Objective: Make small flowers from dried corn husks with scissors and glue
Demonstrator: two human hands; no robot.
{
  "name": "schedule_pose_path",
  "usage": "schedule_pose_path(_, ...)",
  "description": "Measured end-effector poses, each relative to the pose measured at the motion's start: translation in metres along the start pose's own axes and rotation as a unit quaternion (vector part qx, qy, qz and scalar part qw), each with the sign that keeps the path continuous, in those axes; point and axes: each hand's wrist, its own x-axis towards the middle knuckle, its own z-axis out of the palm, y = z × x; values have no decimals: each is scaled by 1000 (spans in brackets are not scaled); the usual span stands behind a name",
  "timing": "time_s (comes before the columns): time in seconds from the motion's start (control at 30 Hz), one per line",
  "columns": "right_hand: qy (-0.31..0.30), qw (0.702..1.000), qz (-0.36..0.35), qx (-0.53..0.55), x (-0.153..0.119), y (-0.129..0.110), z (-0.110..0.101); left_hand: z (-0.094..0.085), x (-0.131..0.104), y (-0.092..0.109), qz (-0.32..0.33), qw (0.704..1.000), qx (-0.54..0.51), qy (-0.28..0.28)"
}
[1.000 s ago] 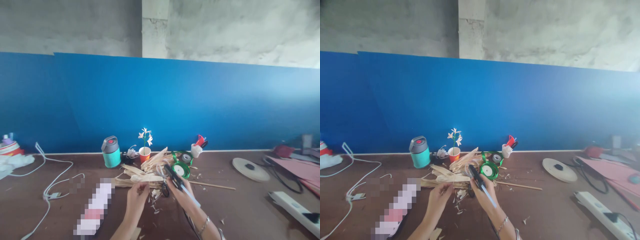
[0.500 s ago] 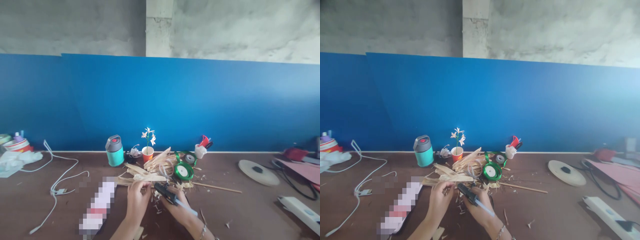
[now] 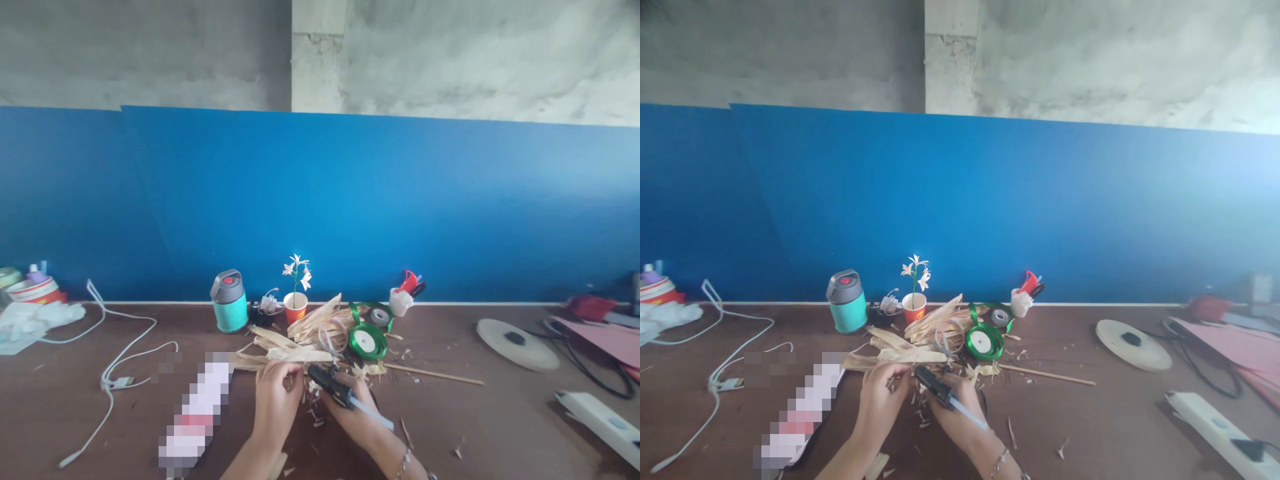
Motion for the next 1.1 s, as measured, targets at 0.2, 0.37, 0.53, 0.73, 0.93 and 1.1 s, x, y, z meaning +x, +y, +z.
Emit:
schedule_pose_path(0.2, -20, 1000, 1, -18, 1, -4, -2, -1, 1, 1, 2, 1000, 0, 4)
schedule_pose_path(0.37, -28, 999, -15, -21, 2, -8, -4, 0, 0, 1, 3, 1000, 4, 0)
schedule_pose_path(0.53, -24, 999, -17, -22, 1, -3, -2, -1, 0, 2, 8, 1000, 9, 1)
schedule_pose_path(0.73, -25, 999, -9, -20, 2, -4, -2, -2, 0, 3, 12, 1000, 14, 1)
schedule_pose_path(0.93, -23, 1000, -4, -6, 2, -4, -1, -2, 0, 3, 2, 1000, 7, -1)
schedule_pose_path(1.1, -25, 1000, -7, -19, 1, -3, -1, -3, 0, 4, -2, 1000, 3, -6)
